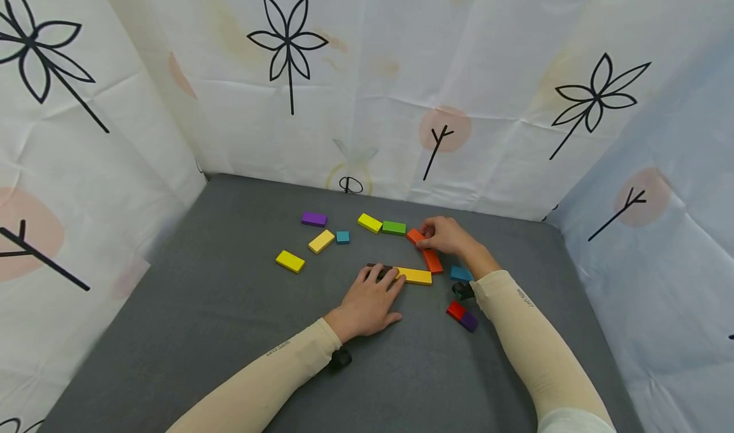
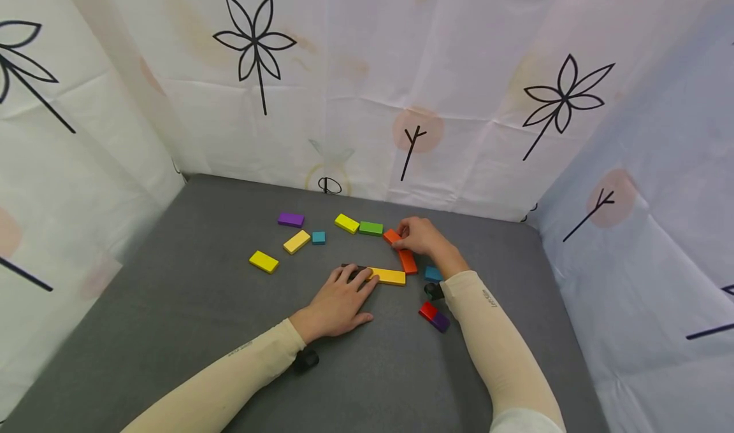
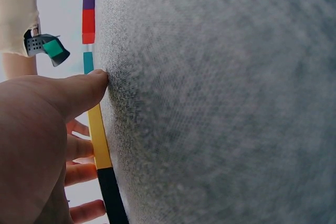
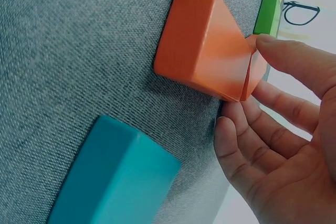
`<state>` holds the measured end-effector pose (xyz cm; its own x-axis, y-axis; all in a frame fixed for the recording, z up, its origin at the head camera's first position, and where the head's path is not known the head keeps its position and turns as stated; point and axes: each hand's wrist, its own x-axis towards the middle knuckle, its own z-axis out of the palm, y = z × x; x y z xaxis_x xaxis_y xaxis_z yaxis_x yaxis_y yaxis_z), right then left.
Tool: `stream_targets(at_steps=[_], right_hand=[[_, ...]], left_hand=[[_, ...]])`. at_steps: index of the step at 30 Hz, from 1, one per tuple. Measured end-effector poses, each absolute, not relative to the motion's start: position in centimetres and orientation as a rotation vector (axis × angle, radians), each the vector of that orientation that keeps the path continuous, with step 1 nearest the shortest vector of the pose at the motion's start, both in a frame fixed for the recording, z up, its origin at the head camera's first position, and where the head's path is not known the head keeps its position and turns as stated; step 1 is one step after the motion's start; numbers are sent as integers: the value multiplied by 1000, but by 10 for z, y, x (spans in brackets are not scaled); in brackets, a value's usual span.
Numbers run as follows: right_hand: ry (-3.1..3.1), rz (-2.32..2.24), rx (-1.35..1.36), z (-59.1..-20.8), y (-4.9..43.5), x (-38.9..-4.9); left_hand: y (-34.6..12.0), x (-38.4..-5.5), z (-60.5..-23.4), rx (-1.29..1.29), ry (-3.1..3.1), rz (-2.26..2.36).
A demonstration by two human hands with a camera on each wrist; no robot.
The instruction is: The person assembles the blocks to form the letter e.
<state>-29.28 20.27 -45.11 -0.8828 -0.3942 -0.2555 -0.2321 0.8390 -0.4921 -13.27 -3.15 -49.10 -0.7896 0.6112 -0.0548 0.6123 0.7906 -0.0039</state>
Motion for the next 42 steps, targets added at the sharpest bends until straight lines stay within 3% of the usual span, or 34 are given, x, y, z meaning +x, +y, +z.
stream_targets(at_steps=[23,42], right_hand=[[2706,-634,-648,-422,166,-307],[2659,-554,-645,-444,138,-319]], left_hand=[[-34,-135,-498,1012,2911,35],[-36,-132,-501,1014,2929,-32]])
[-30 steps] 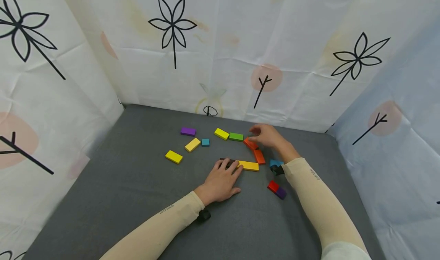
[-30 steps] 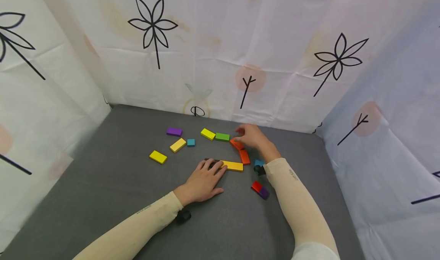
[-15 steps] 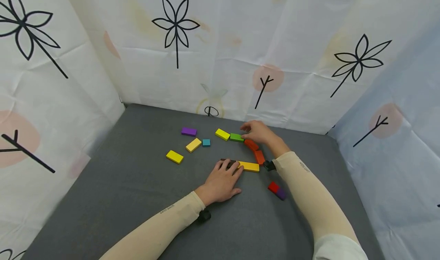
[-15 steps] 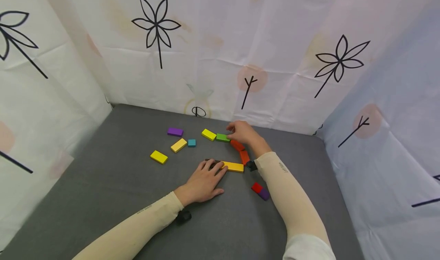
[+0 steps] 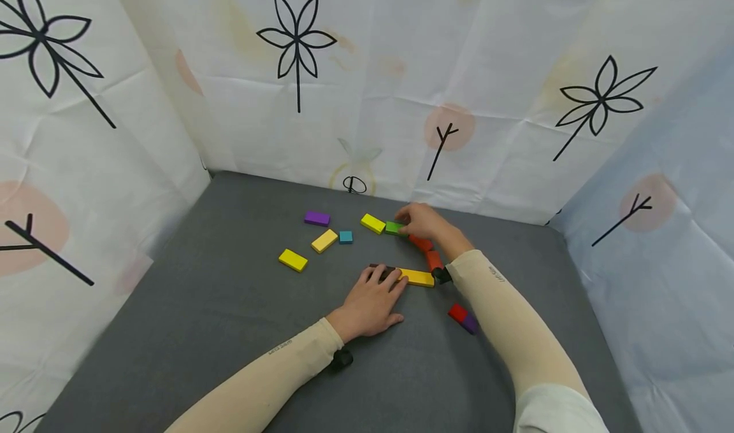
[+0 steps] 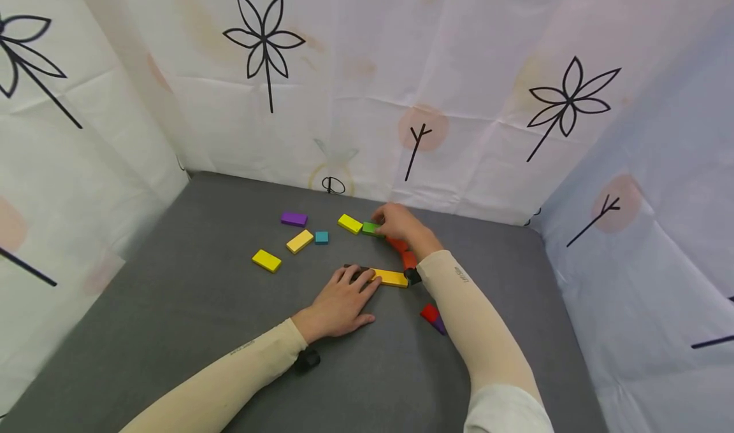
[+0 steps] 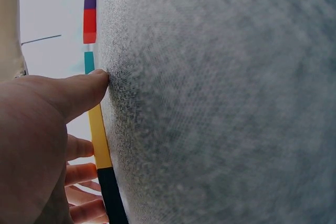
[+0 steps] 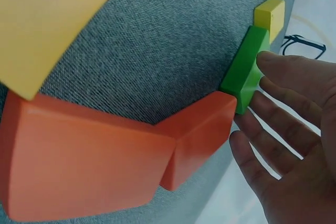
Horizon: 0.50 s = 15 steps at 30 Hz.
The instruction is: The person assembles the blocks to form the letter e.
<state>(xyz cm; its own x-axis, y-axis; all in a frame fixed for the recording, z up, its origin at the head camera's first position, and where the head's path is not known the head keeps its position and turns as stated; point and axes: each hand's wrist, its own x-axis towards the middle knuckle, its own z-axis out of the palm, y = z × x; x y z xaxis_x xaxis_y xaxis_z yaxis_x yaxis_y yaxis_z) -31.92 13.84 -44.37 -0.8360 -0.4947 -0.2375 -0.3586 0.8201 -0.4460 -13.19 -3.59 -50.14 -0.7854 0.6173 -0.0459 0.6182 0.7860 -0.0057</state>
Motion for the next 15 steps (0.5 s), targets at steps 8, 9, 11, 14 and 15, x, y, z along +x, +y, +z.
stream_targets(at_steps=[8,9,11,14,15], right_hand=[[2649,-539,-643,-449,136,-323],[2648,-537,-645,-449,136,-323],[2645,-536,-647,-449,136,-324],[2644,-537,-653,-448,137,-325],[2644,-538,-655,-447,138,-325]], left_hand=[[-33,-133,-500,992,2924,-30],[-32,-133,-500,993,2928,-26],[-32,-133,-500,992,2927,-22],[-32,-134,-500,995,2937,-16],[-32,-135,-501,995,2937,-18]])
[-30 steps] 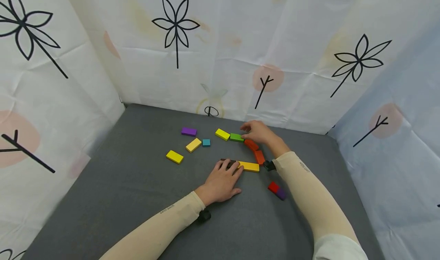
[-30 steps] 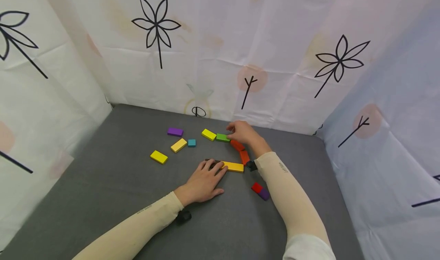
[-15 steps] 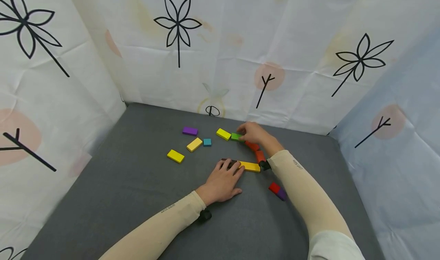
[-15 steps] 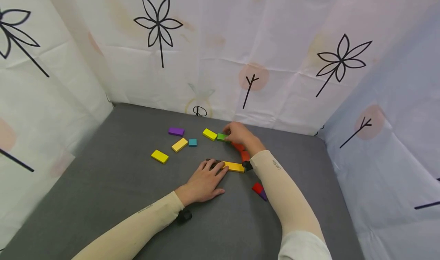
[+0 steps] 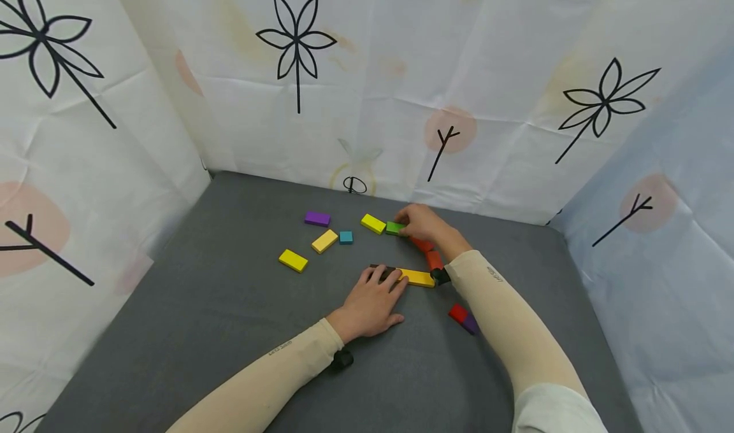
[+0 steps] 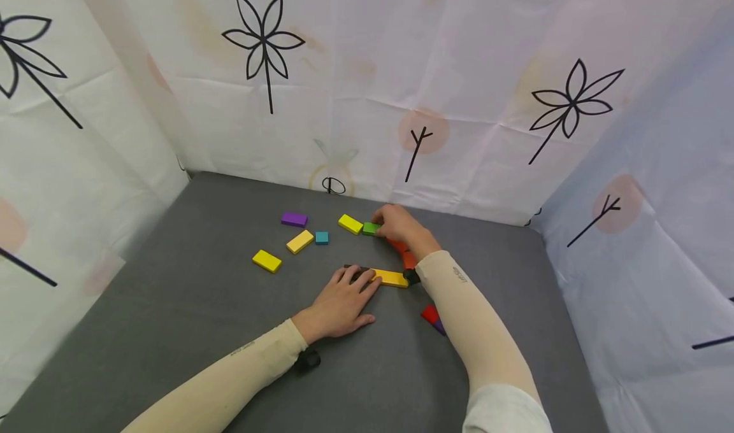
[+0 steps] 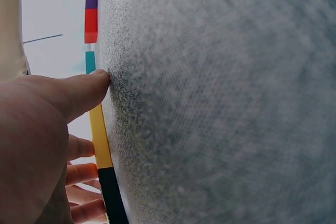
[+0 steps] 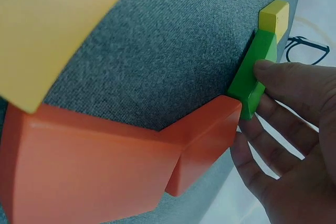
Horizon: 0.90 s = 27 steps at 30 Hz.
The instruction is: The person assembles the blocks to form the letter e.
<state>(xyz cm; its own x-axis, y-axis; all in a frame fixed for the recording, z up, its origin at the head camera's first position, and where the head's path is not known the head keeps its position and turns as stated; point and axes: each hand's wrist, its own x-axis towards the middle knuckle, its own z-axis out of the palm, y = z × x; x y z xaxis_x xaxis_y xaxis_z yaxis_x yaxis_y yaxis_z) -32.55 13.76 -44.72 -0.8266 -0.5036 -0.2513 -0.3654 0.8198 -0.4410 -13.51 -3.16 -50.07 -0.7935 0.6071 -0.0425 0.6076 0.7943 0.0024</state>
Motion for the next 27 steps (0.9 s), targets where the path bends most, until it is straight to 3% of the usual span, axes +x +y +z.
stream_targets(at_steps=[27], right_hand=[[2664,-536,-661,-450,141,-323]], left_hand=[[-33,-135,-500,1017,2935,-10]])
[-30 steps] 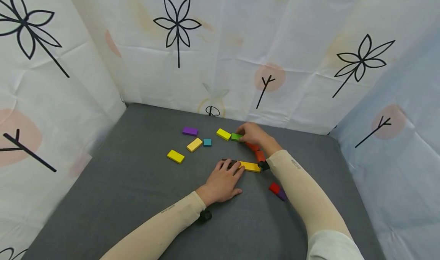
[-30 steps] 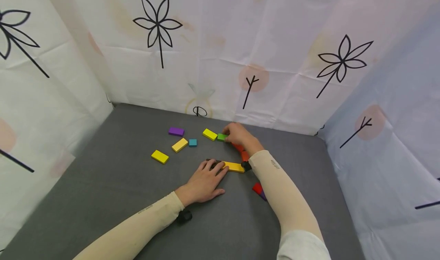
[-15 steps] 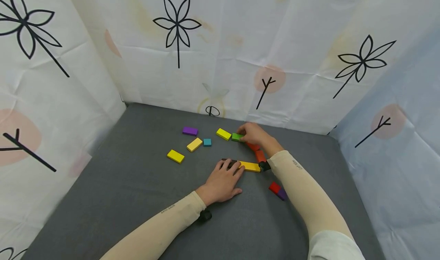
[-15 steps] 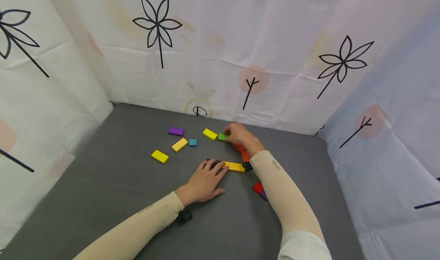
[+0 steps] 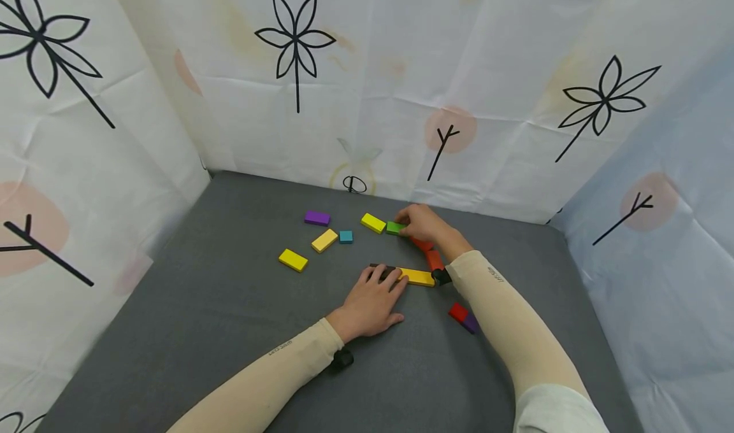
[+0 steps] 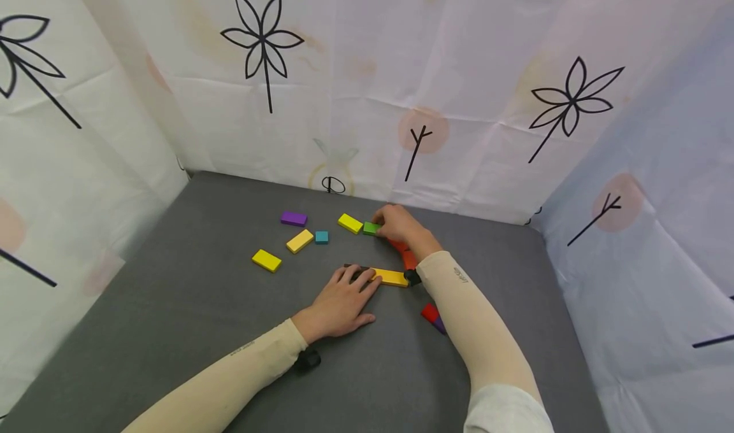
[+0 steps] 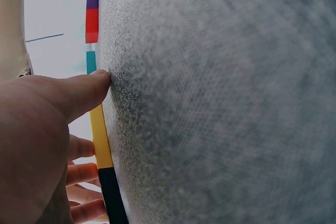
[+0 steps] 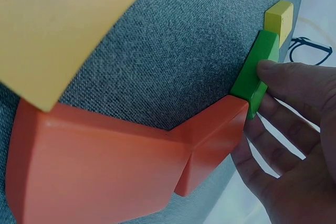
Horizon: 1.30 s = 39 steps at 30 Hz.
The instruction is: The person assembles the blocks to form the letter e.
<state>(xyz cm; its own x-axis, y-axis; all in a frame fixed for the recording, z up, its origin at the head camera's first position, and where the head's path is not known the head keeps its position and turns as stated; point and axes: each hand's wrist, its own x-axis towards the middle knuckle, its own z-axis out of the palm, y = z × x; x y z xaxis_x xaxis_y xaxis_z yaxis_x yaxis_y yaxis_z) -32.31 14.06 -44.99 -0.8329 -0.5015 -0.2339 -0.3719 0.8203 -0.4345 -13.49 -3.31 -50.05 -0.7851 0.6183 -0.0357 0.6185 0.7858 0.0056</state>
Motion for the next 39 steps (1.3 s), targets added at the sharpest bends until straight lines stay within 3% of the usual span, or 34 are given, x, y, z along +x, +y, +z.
stream_targets(at_steps=[28,39], right_hand=[[2664,-570,-642,-452,145,-321],[2734,-782,-623,-429,169,-294]], left_hand=[[-31,-134,-500,1021,2944,3],[-30,-141,-492,1025,2924,-50]])
